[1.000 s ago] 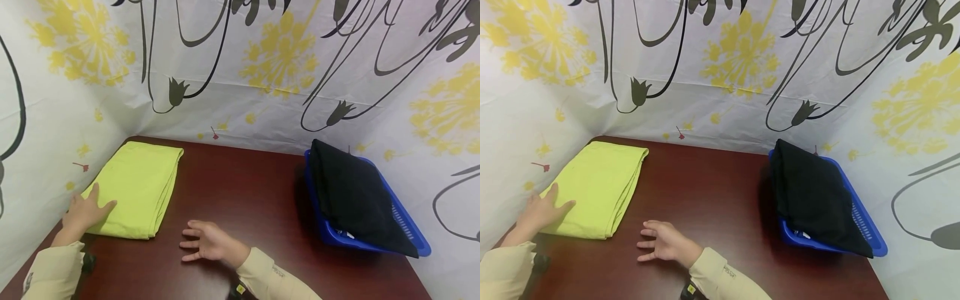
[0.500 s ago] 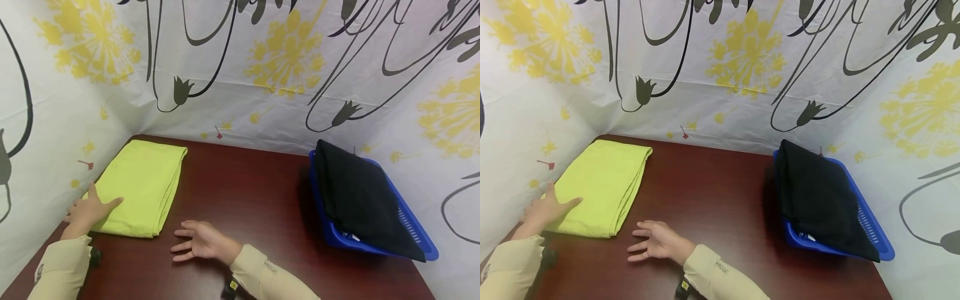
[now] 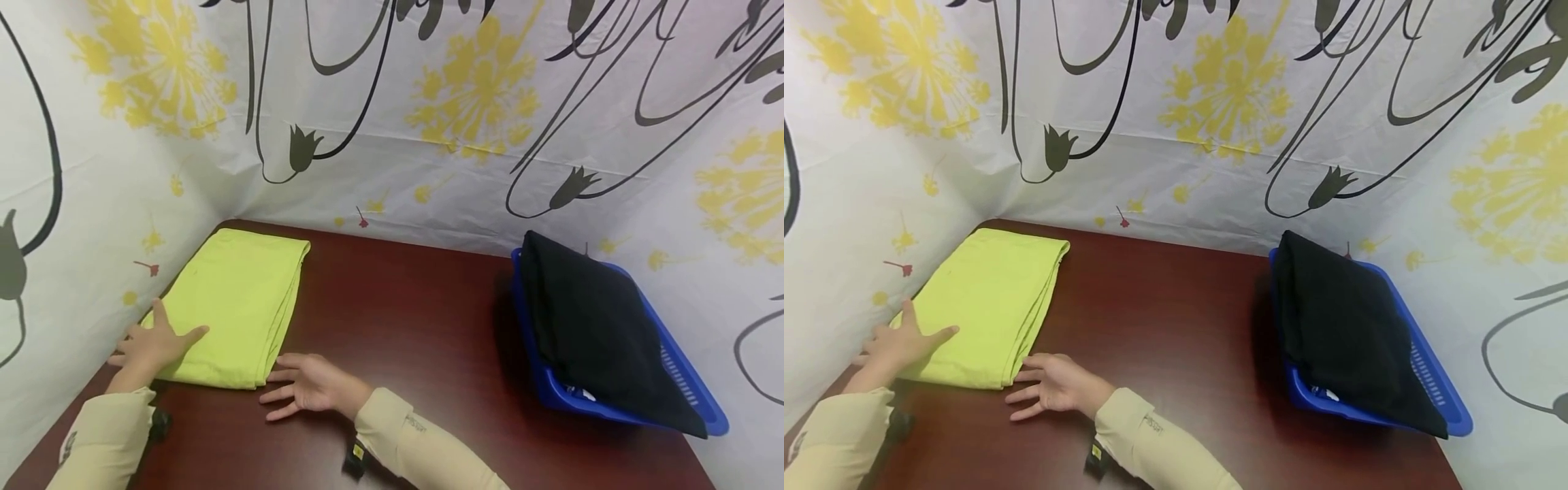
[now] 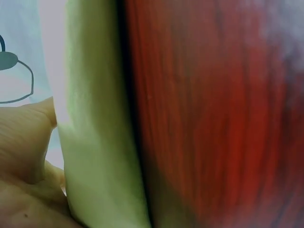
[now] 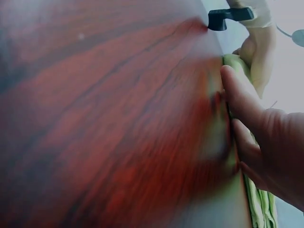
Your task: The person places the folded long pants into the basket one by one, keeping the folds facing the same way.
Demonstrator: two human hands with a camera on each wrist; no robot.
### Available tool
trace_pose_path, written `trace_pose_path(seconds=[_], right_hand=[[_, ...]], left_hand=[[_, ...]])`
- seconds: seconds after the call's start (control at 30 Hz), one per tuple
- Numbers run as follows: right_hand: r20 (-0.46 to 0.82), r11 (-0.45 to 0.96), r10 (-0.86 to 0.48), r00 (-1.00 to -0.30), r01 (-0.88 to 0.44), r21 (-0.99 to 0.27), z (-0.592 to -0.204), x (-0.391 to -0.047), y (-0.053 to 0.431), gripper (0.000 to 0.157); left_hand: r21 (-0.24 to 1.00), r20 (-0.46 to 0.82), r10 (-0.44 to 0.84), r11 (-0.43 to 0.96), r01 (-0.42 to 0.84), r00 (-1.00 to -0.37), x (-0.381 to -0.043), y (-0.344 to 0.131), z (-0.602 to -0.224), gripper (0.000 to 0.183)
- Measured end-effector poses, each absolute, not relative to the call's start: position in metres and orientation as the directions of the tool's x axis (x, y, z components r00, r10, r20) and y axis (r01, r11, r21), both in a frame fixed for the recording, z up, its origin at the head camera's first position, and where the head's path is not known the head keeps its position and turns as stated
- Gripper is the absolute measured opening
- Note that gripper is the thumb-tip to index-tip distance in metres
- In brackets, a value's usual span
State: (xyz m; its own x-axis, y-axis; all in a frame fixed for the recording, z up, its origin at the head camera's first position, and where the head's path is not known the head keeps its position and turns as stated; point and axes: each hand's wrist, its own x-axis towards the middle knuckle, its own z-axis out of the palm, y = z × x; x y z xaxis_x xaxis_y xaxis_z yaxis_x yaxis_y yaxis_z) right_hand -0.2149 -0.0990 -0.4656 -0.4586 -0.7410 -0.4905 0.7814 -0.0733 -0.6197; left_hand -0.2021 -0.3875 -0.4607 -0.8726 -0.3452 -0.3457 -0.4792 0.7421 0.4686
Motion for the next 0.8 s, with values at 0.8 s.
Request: trace_pose_path(seconds=[0.8], right_hand=[[-0.549,0.127,-0.700,-0.457,0.676,-0.726,-0.475,-0.253,-0.098,0.073]], left_hand=[[0.752,-0.446,-0.157,0.468,-0.464,-0.881,-0.198,-0.413,-0.452,0.106]])
